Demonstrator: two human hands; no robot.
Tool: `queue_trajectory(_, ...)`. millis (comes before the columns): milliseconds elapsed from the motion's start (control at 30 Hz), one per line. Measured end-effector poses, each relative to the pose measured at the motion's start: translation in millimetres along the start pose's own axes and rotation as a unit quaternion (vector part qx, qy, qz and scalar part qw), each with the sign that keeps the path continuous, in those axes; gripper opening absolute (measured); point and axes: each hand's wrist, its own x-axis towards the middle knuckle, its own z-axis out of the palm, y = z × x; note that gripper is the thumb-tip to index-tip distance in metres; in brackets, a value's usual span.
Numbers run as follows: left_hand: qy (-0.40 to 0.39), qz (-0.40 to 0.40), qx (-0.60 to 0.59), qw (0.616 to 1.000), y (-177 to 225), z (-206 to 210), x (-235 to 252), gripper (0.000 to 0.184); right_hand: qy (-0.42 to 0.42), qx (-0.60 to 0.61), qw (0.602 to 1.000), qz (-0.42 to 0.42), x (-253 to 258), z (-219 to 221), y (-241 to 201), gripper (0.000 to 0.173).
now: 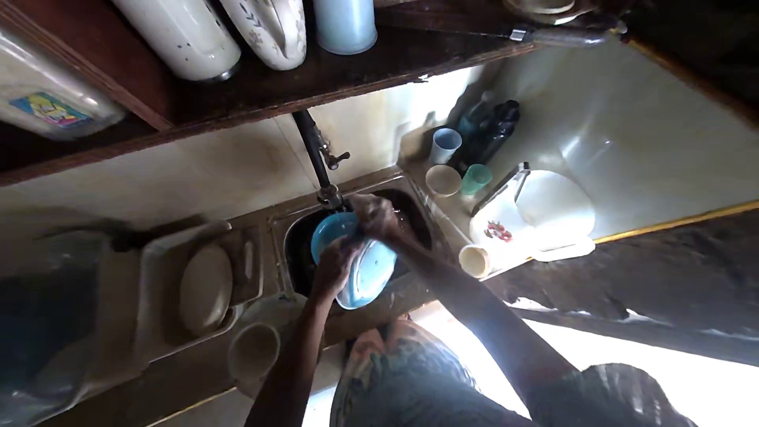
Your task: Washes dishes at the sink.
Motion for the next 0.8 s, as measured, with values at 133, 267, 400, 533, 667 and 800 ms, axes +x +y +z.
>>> queue_trajectory(133, 0.121, -0.031, -0.089, 0.988, -20.9, 22.6, -4.1, 0.035, 0.003, 0.056, 0.992, -0.116, -47.0, 58.4, -14.8, 0.04)
queue_trajectory(267, 0.158, -0.072, -0.024, 0.985, -15.9, 28.0, -17.5, 0.033, -0.067, -0.028, 0.997, -0.018, -19.6, 41.1, 23.6, 0.04)
queue_trajectory(400, 0.154, -0.037, 0.006, 0.987, -19.2, 28.8, -17.4, 0.03, -0.048, -0.028, 0.997, 0.055, -19.9, 45.9, 7.1, 0.047)
queue_trajectory(533, 0.136, 0.01, 0.063, 0.989, -22.2, 17.7, -14.6, 0.032, -0.072, 0.05, 0.993, -0.076, -48.4, 48.1, -25.2, 0.048)
queue_trajectory(667, 0.166, 0.034, 0.026, 0.985, -2.6, 10.8, -29.0, 0.032, -0.085, 0.158, 0.982, 0.062, 3.7, 18.7, 35.7, 0.032)
queue_trajectory(800, 0.064, 0.009, -0.039, 0.997, -5.3, -12.8, -24.4, 0.023, 0.013, 0.107, 0.992, 0.066, 9.8, 7.3, 66.8, 0.032)
